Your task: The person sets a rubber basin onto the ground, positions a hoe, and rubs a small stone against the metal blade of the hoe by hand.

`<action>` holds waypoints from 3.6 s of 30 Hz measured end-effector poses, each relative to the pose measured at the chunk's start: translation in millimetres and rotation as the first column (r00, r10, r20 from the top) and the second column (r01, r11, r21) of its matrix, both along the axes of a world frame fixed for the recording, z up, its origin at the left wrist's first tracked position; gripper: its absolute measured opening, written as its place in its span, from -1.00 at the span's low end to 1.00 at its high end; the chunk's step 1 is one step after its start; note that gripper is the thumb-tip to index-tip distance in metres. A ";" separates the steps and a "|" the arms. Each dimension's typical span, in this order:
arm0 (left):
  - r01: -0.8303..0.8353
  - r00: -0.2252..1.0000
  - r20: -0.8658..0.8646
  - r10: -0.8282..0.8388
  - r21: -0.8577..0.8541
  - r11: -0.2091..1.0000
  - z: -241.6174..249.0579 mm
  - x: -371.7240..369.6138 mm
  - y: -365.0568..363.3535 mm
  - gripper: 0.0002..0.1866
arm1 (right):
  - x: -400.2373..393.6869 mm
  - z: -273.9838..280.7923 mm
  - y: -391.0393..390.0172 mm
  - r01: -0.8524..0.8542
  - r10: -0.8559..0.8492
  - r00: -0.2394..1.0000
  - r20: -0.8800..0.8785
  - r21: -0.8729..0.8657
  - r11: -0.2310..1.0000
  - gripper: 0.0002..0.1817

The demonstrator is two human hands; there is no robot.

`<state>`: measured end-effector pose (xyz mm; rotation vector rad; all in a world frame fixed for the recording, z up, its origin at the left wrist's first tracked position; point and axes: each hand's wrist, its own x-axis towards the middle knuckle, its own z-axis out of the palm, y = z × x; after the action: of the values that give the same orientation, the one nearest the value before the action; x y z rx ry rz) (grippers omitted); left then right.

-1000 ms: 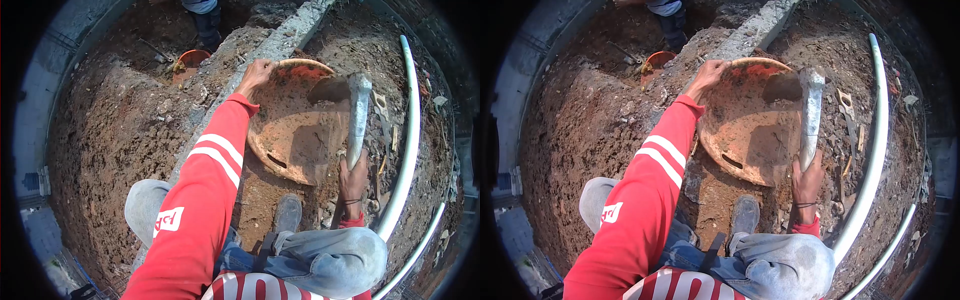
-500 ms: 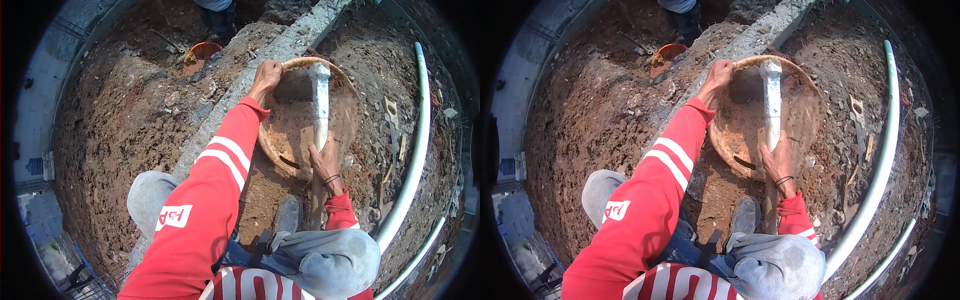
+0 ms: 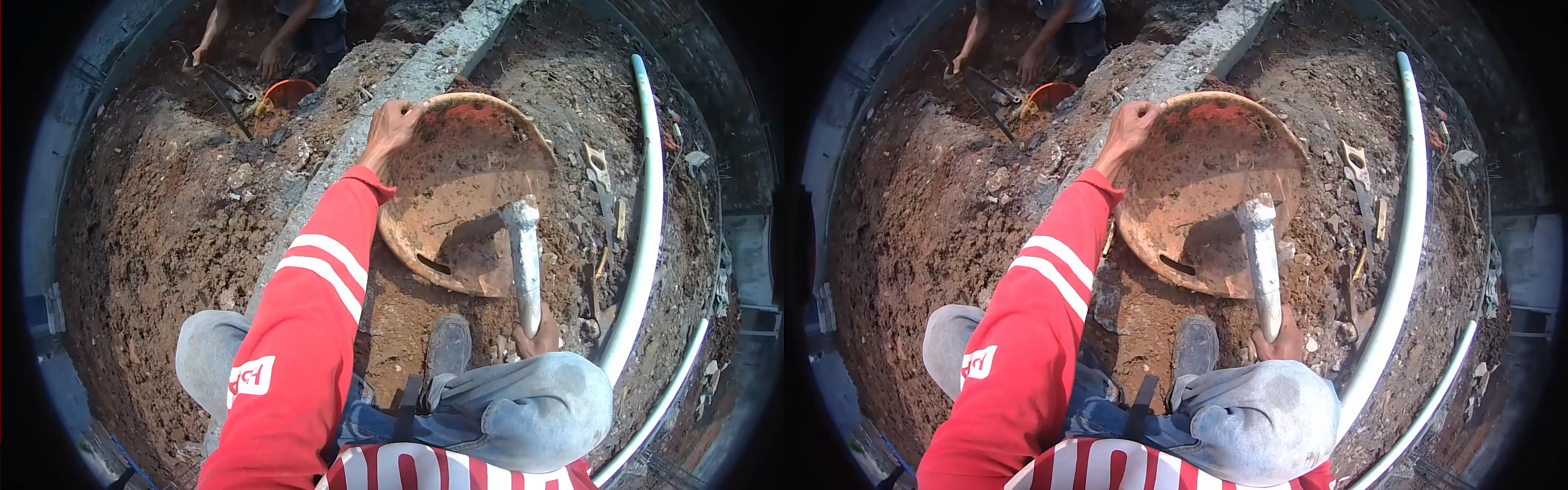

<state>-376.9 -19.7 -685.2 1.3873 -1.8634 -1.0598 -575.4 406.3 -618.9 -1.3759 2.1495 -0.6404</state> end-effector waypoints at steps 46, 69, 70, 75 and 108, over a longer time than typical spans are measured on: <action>0.012 1.000 -0.005 -0.013 -0.163 0.987 -1.7 -3.7 13.5 -0.58 | -15.9 -47.4 -139.4 0.197 -0.192 0.980 0.045 -0.161 0.967 -0.53; -0.040 0.994 0.101 0.044 -0.038 0.998 -4.3 -7.7 5.2 -0.56 | 16.2 4.1 86.0 0.516 -0.518 0.855 0.016 0.066 0.854 -0.56; -0.029 0.994 0.105 0.033 -0.043 0.999 -5.4 -7.6 7.5 -0.56 | 7.7 5.0 75.9 0.503 -0.503 0.864 -0.008 0.021 0.864 -0.57; -0.016 0.996 0.080 0.024 -0.102 0.995 6.1 -1.6 19.1 -0.50 | -38.7 -13.0 -10.4 0.502 -0.533 0.846 0.027 -0.379 0.777 -0.63; -0.098 0.995 0.004 0.098 -0.016 0.995 -2.2 1.2 14.9 -0.52 | -6.3 -22.5 -85.3 0.336 -0.286 0.936 0.204 -0.283 0.898 -0.58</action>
<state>-375.7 -4.8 -687.4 1.4581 -1.7836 -0.9917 -581.7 320.9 -641.4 -1.0854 2.2248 -1.2216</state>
